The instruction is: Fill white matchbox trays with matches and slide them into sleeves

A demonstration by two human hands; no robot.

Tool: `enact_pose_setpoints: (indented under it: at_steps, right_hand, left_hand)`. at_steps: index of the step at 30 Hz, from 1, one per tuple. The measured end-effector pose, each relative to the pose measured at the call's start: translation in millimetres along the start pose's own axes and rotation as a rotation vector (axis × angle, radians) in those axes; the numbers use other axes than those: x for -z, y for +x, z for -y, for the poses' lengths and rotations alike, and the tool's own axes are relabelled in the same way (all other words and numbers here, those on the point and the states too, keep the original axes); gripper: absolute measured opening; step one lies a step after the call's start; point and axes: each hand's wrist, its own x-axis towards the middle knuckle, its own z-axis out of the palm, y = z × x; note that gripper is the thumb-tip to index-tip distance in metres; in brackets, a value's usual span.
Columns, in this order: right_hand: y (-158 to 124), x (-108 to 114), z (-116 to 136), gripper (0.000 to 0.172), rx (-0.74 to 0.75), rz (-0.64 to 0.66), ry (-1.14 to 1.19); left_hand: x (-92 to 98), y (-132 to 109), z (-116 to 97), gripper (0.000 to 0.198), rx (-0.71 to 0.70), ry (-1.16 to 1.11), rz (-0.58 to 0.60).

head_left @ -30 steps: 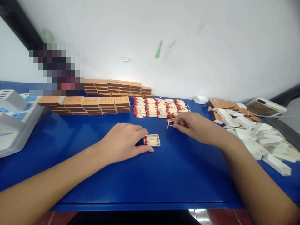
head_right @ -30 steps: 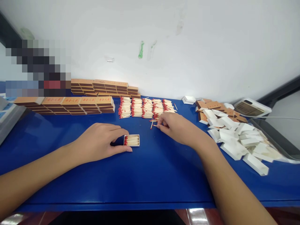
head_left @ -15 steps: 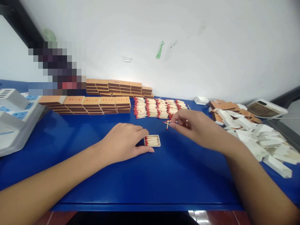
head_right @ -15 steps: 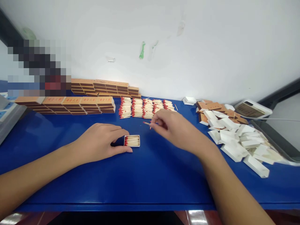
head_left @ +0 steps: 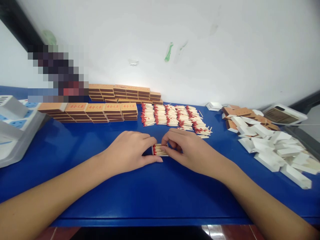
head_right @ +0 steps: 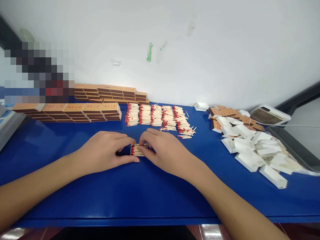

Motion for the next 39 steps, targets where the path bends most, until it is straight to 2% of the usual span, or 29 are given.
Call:
enact_pose_setpoints:
  at_steps: [6, 22, 28, 32, 35, 39]
  right_hand:
    - [3.1, -5.2, -1.9, 0.004, 0.024, -0.022, 0.019]
    - [1.4, -0.2, -4.6, 0.011, 0.061, -0.041, -0.008]
    - [1.5, 4.3, -10.4, 0.008, 0.021, -0.063, 0.004]
    - [0.9, 15.4, -18.9, 0.007, -0.003, -0.103, 0.005]
    - [-2.8, 34.6, -38.9, 0.016, -0.116, -0.234, -0.043]
    - [-11.2, 67.1, -88.4, 0.02, -0.495, -0.46, -0.242]
  left_hand:
    - [0.2, -0.1, -0.1, 0.039, 0.008, 0.001, 0.004]
    - [-2.7, -0.5, 1.7, 0.042, -0.007, 0.001, -0.038]
    - [-3.1, -0.8, 3.0, 0.043, -0.016, -0.026, -0.036]
    - [-5.1, -2.0, 5.4, 0.044, -0.034, -0.035, -0.045]
    - [-5.3, -2.2, 7.3, 0.046, -0.035, -0.039, -0.041]
    - [-1.9, -0.9, 7.8, 0.046, 0.0, -0.05, -0.005]
